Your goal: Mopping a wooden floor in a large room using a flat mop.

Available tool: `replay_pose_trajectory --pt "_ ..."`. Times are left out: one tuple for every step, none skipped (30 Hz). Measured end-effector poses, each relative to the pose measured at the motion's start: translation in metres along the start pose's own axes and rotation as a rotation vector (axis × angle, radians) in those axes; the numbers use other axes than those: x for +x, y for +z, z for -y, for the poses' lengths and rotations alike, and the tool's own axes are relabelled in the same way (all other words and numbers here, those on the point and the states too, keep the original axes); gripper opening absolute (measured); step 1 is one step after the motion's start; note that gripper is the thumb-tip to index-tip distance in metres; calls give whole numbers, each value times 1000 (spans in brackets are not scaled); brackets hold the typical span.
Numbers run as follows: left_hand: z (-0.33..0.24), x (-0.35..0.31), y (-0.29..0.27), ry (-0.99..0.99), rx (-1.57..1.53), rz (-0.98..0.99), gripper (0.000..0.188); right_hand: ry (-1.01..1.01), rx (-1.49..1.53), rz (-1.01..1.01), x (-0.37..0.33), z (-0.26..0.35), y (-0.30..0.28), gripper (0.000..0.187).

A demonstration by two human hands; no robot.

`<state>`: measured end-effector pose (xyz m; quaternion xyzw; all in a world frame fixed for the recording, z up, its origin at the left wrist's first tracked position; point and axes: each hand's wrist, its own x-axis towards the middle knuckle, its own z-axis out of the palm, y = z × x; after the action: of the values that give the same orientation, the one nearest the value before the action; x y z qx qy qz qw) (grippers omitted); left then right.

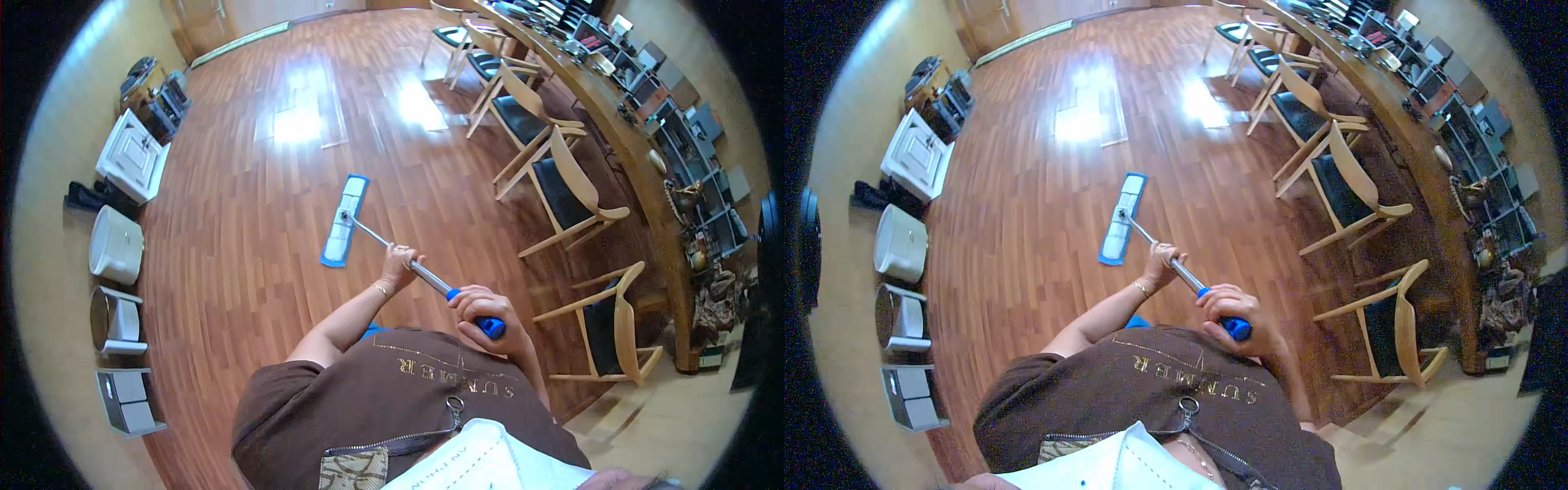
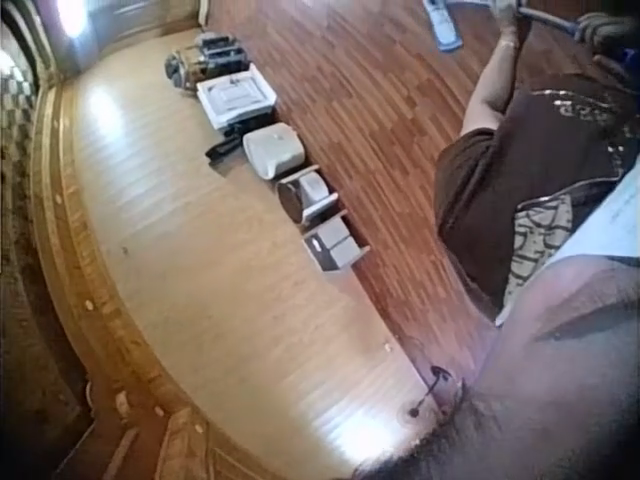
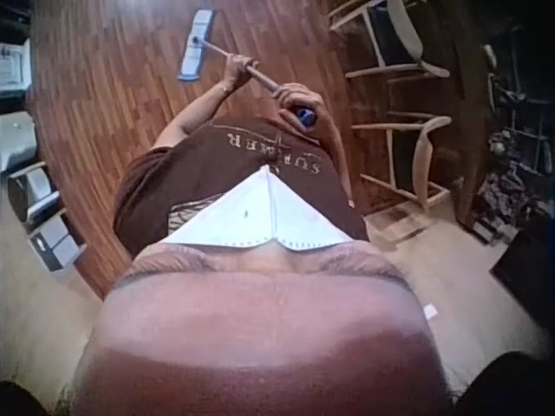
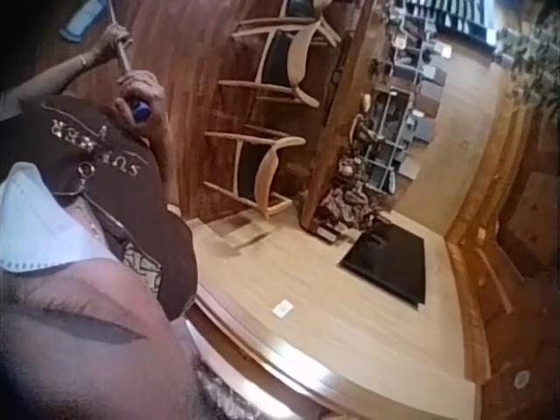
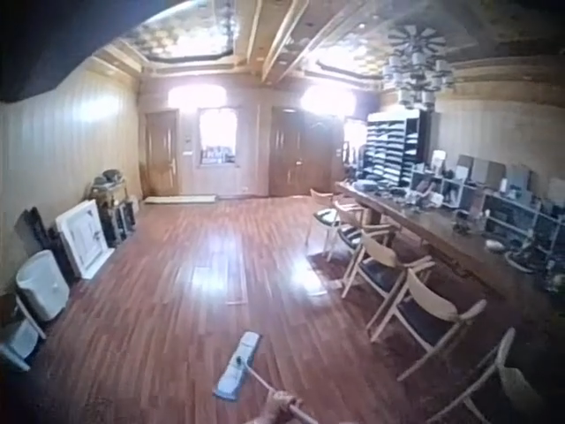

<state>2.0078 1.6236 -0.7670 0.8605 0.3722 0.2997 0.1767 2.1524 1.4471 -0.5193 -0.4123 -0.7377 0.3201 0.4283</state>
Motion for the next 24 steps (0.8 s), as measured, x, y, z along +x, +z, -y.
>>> replay_pose_trajectory --pt "-12 10 4 39 -14 54 26 6 2 -44 -7 2 -9 11" --pt "-19 14 9 89 -44 59 25 10 13 -82 -12 5 -14 11" --pt "-27 18 14 131 -77 65 25 43 -46 -82 -16 14 -21 12" --pt "-35 23 21 173 -112 72 25 44 -70 -73 -22 15 -28 12" --pt "-42 30 26 216 -182 77 26 49 -97 -70 -28 16 -33 12" --pt "-50 33 32 234 -209 117 25 63 -111 -99 -34 19 -35 13" --pt "-58 36 36 252 -237 157 25 92 -131 -136 -39 26 -35 13" --pt "-65 41 42 286 -267 210 23 120 -153 -169 -43 32 -35 13" --pt "-67 43 52 347 -336 208 21 127 -180 -223 -46 37 -33 13" --pt "-70 44 62 406 -405 204 20 131 -168 -263 -49 42 -33 15" --pt "-75 47 67 420 -405 338 10 139 -161 -309 -53 47 -32 18" --pt "-80 48 75 429 -366 425 9 147 -126 -401 -57 51 -28 25" --pt "-83 49 83 435 -326 511 12 153 -130 -455 -64 51 -24 28" --pt "-86 51 88 485 -570 470 8 159 -137 -508 -70 51 -20 32" --pt "-94 57 85 501 -570 528 11 188 -108 -577 -73 52 -16 35" --pt "-100 63 83 514 -570 585 16 247 -97 -649 -75 53 -10 35" --pt "-108 75 75 519 -389 775 12 306 -86 -724 -76 53 -4 35" --pt "-107 81 78 515 -393 775 12 336 -70 -765 -77 49 -2 30" --pt "-105 87 80 521 -389 735 13 327 -43 -808 -70 43 -1 27" --pt "-103 91 80 530 -389 700 13 322 -20 -857 -65 38 -1 25" --pt "-97 98 76 542 -460 610 14 310 6 -864 -60 27 -1 23" --pt "-87 106 76 507 -463 576 14 300 11 -837 -50 17 -3 22" --pt "-75 112 80 462 -466 536 14 291 19 -800 -38 8 -7 21" --pt "-56 121 90 466 -456 491 16 275 6 -729 -26 -5 -10 14"
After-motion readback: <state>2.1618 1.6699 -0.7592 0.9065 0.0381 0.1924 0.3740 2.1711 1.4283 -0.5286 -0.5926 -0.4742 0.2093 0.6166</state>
